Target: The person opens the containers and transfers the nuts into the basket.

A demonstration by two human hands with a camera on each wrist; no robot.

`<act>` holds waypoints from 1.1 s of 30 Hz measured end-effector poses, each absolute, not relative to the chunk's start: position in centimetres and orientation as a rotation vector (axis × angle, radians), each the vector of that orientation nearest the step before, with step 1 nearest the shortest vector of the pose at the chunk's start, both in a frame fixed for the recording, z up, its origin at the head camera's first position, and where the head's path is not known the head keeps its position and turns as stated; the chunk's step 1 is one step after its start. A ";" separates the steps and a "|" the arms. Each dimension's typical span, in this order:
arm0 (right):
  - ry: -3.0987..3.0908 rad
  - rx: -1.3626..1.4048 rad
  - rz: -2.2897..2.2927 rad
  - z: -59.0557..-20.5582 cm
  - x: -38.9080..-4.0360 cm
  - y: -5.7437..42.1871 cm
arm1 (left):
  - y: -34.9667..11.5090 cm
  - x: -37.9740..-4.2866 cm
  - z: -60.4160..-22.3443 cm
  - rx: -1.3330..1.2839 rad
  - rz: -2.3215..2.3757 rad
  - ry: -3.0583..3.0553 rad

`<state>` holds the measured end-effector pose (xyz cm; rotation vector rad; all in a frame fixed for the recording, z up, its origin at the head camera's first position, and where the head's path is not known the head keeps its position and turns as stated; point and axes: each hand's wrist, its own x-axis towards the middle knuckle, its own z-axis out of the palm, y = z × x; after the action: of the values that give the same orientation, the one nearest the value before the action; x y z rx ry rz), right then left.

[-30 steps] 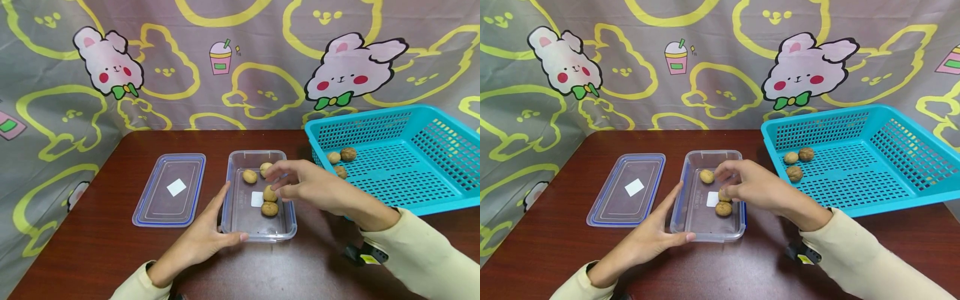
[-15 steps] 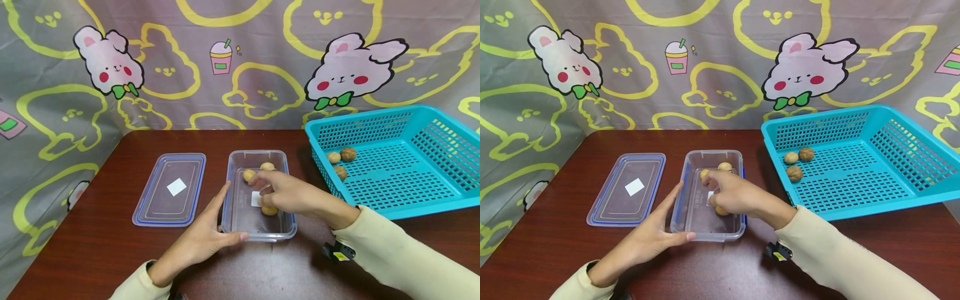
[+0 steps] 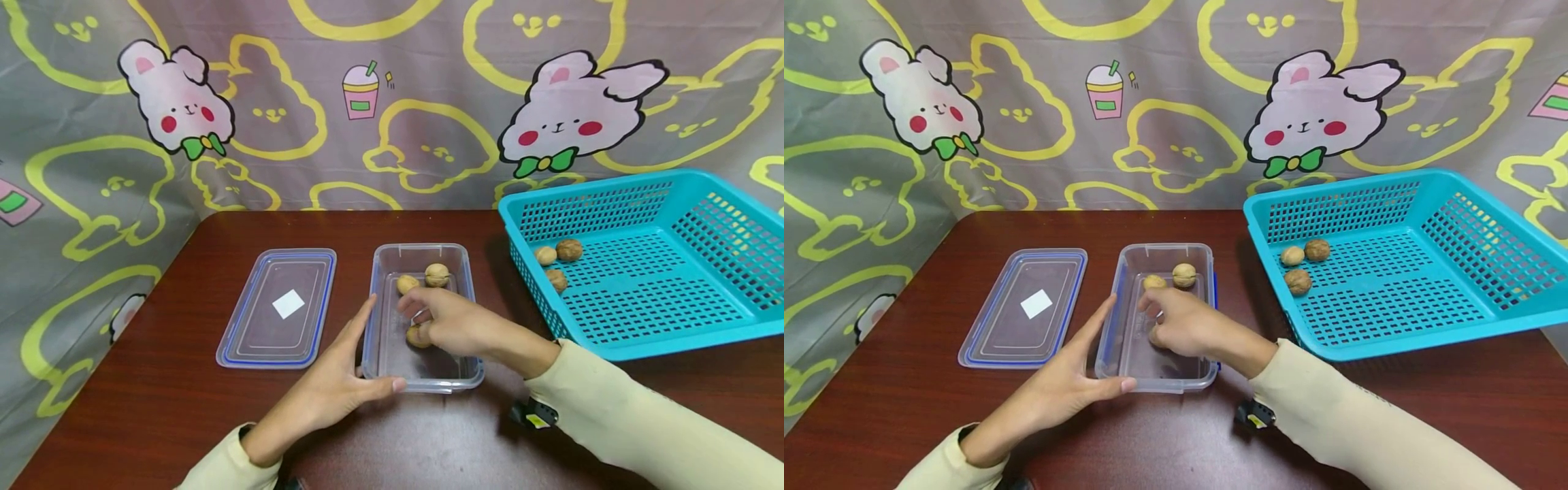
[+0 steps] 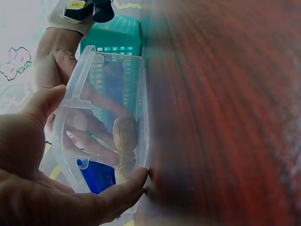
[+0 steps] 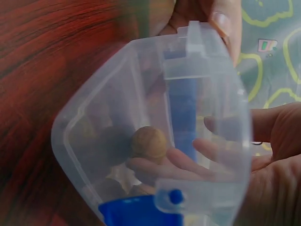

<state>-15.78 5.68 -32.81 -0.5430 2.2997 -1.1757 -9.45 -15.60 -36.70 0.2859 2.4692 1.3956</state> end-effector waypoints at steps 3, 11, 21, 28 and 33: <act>2.315 -0.554 -1.183 -33.4 -16.0 5.4 | -15.6 -9.4 -36.7 0.284 1.395 2.468; 2.291 -0.534 -1.261 -34.2 -16.4 4.7 | -15.6 -9.5 -36.7 0.287 1.401 2.462; 2.228 -0.462 -1.361 -35.1 -16.5 3.8 | -15.6 -9.5 -36.7 0.279 1.386 2.474; 2.172 -0.422 -1.436 -35.3 -16.5 3.5 | -15.6 -9.5 -36.6 0.274 1.386 2.469; 2.091 -0.367 -1.519 -35.6 -16.7 3.5 | -15.6 -9.4 -36.6 0.266 1.389 2.469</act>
<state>-16.66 3.54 -35.62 -0.3665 2.0913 -1.5192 -9.43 -15.58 -36.65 0.2664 2.4691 1.3893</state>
